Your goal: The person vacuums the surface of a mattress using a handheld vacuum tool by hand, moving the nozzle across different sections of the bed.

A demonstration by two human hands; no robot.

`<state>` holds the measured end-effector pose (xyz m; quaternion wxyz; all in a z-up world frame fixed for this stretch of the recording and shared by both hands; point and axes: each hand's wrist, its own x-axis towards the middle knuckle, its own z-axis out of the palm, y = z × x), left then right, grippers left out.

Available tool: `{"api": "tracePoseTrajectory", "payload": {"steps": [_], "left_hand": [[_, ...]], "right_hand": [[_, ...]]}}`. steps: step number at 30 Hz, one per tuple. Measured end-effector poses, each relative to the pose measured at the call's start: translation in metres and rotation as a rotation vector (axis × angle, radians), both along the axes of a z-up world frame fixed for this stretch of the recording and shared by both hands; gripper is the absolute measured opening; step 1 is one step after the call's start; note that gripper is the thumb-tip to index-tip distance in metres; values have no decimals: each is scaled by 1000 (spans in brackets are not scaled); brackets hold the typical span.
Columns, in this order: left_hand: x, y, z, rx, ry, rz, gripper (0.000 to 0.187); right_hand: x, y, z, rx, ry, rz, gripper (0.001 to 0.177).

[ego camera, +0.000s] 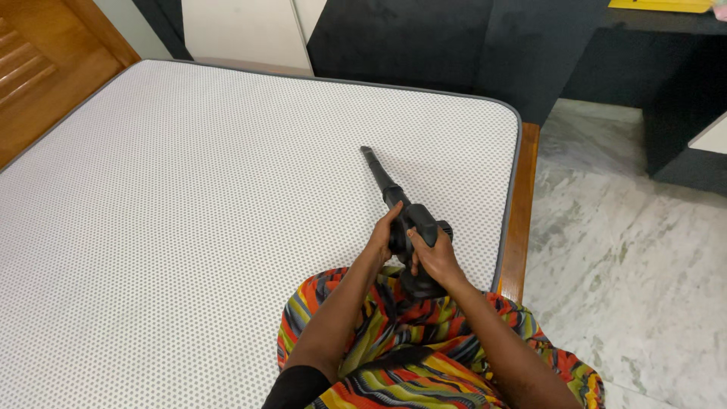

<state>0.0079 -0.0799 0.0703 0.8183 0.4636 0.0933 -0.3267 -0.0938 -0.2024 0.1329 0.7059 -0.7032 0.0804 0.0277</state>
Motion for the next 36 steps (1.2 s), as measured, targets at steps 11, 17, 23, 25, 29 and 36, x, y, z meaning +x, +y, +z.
{"api": "tracePoseTrajectory", "payload": {"steps": [11,17,23,25,29,36], "left_hand": [[-85,12,20,-128,83,37,70],[-24,7,-4,-9,-16,29,70],[-50,5,-2,-94,16,58,70],[-75,9,-2,-171,35,78,70],[-90,10,0,-306,51,51,66],[-20,-1,17,-19,44,-18,69]], "right_hand": [[-76,0,47,211,-13,303,58],[-25,14,0,-12,-72,173,64],[-56,8,21,10,4,257,70],[-77,4,36,38,-1,337,70],[-109,-3,48,15,-17,368,68],[-46,-6,13,-94,-80,153,57]]}}
